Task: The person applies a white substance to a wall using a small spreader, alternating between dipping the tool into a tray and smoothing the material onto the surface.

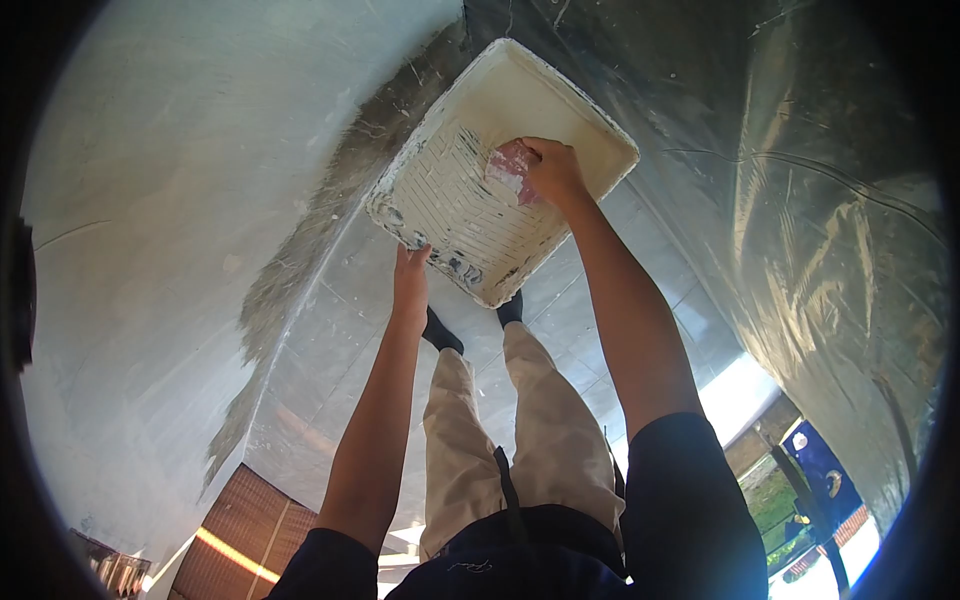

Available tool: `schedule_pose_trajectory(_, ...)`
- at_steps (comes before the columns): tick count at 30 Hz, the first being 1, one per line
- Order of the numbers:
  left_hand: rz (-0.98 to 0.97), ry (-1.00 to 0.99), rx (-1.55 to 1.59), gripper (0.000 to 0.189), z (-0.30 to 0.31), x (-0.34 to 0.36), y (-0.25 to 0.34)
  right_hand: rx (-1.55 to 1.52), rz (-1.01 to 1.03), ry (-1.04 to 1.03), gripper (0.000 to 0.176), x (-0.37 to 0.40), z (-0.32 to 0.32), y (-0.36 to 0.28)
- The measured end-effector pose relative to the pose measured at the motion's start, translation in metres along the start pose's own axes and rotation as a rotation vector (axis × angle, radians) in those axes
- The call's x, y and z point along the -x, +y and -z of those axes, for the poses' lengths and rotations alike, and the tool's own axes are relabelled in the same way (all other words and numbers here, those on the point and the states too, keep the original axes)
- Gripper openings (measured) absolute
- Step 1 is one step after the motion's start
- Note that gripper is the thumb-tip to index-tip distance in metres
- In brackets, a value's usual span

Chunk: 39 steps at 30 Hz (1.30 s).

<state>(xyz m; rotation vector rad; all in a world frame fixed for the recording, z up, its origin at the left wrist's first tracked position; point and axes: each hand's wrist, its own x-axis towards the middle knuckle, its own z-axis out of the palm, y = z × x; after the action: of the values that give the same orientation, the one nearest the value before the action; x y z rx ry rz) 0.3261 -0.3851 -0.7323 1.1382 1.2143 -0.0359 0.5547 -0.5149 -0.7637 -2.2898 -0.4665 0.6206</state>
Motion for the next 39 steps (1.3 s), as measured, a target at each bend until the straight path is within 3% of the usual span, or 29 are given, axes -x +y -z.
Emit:
schedule_pose_trajectory(3,0.025,0.044,0.005,0.079,0.000,0.005,0.002,-0.071,-0.067,-0.076,0.029,0.010,-0.012,-0.001)
schedule_pose_trajectory(5,0.043,0.058,0.000,0.078,0.003,0.008,0.005,-0.294,-0.114,-0.035,0.024,0.019,-0.028,0.000)
schedule_pose_trajectory(6,0.069,0.070,-0.004,0.077,0.007,0.010,0.006,-0.508,-0.237,-0.156,0.028,0.021,-0.029,-0.004)
schedule_pose_trajectory(7,0.057,0.075,-0.002,0.077,0.010,0.010,0.004,-0.513,-0.224,-0.156,0.028,0.025,-0.030,-0.008)
schedule_pose_trajectory(9,-0.080,0.129,-0.090,0.068,0.020,0.000,-0.017,-0.920,-0.321,-0.236,0.025,0.033,-0.030,-0.024)
schedule_pose_trajectory(13,-0.322,0.228,-0.209,0.057,0.037,0.002,-0.012,-1.077,-0.291,-0.227,0.022,0.037,-0.028,-0.062)
schedule_pose_trajectory(15,-0.609,0.320,-0.495,0.046,0.044,0.036,0.034,-1.202,-0.333,-0.237,0.021,0.037,-0.023,-0.088)
schedule_pose_trajectory(16,-0.634,0.337,-0.488,0.046,0.049,0.039,0.044,-1.206,-0.301,-0.245,0.021,0.036,-0.020,-0.103)
schedule_pose_trajectory(18,-0.926,0.410,-0.620,0.044,0.061,0.047,0.071,-1.271,-0.286,-0.268,0.023,0.036,-0.007,-0.140)
schedule_pose_trajectory(28,-1.445,0.757,-0.951,0.051,0.147,0.147,0.257,-1.279,0.136,-0.515,0.023,0.060,0.064,-0.338)
schedule_pose_trajectory(39,-1.698,1.156,-1.010,0.045,0.257,0.278,0.367,-1.179,0.667,-0.492,0.024,0.151,0.115,-0.532)
